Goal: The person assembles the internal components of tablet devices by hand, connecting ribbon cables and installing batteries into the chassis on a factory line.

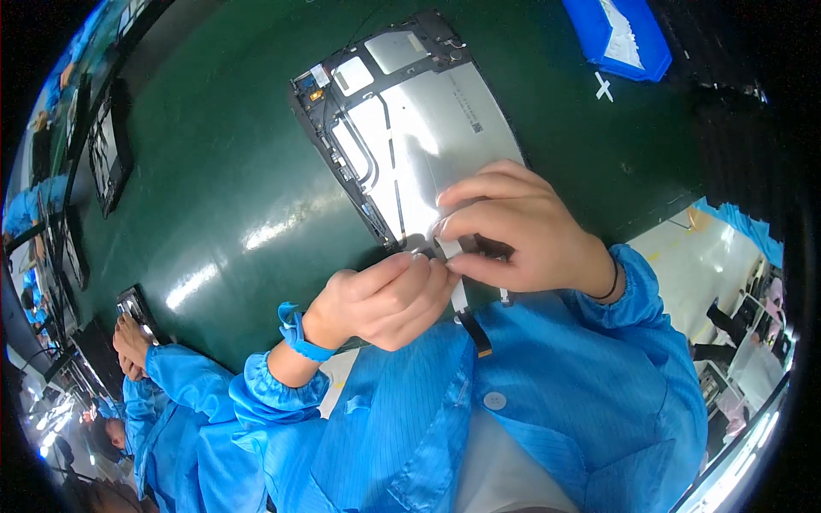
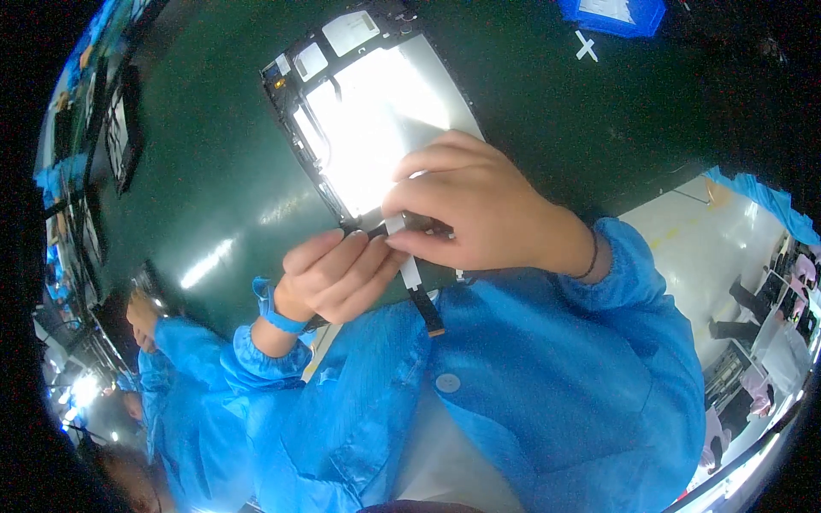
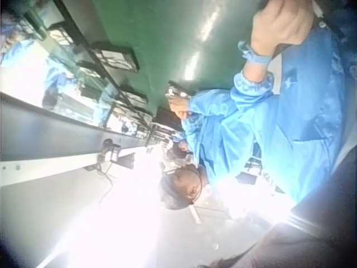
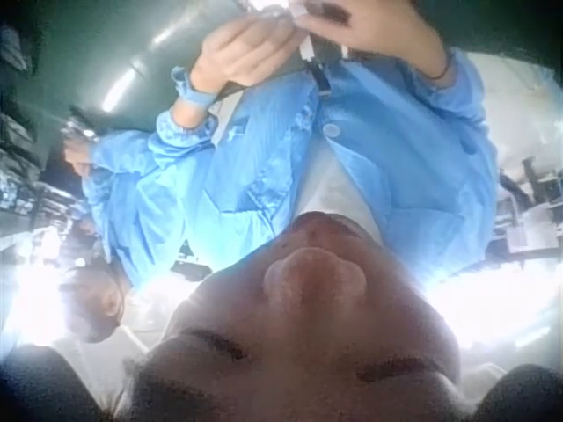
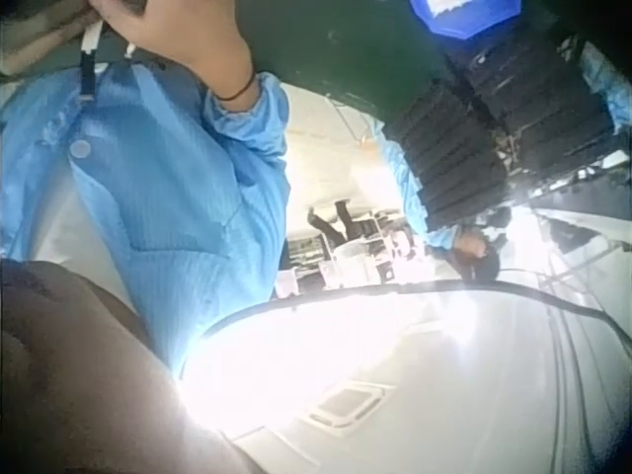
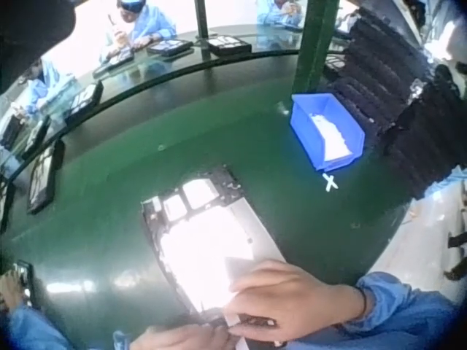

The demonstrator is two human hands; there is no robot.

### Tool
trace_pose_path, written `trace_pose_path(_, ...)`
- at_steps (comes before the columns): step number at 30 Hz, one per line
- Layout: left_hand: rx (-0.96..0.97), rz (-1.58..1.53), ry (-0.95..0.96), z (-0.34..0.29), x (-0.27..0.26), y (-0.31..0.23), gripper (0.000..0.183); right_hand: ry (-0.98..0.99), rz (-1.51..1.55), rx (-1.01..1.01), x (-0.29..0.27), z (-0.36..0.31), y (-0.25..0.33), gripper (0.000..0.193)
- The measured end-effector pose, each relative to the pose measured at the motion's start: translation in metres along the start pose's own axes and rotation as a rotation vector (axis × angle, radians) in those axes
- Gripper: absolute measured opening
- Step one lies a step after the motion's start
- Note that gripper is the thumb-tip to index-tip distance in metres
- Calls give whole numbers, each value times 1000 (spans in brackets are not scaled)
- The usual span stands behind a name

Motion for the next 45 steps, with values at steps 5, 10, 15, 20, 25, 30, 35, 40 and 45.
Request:
trace_pose_path(5,148,-82,-90,5,-4,-1,20,-81,-109,3,-1,4,0,13)
trace_pose_path(10,-129,-232,-173,9,-5,13,18,-702,-21,228,-87,5,-45,6)
trace_pose_path(15,-732,-524,-204,-7,31,64,15,-844,-723,275,-164,6,-101,15)
trace_pose_path(20,-858,-352,-157,-4,51,78,19,-657,-809,-29,-127,5,-61,32)
trace_pose_path(25,-879,-337,-153,10,55,77,19,137,-444,-181,-34,-20,-24,43)
trace_pose_path(30,-875,-332,-122,9,55,77,19,325,-234,-252,-21,-19,-16,45)
trace_pose_path(35,-856,-331,-128,10,57,75,18,383,-257,-236,-20,-19,-15,50)
trace_pose_path(40,-876,-356,-77,14,61,71,23,365,-417,-164,-25,-3,-27,55)
trace_pose_path(45,-887,-292,-100,11,68,71,37,361,-413,-188,-25,-2,-35,55)
Point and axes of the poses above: each hand's wrist, its own z-axis towards the middle knuckle, its own x-axis out of the palm, y = z × x, the point moved 5 cm from there along z, towards the middle knuckle, and after that the axes turned 8 degrees about x, right-handed, at the moved point
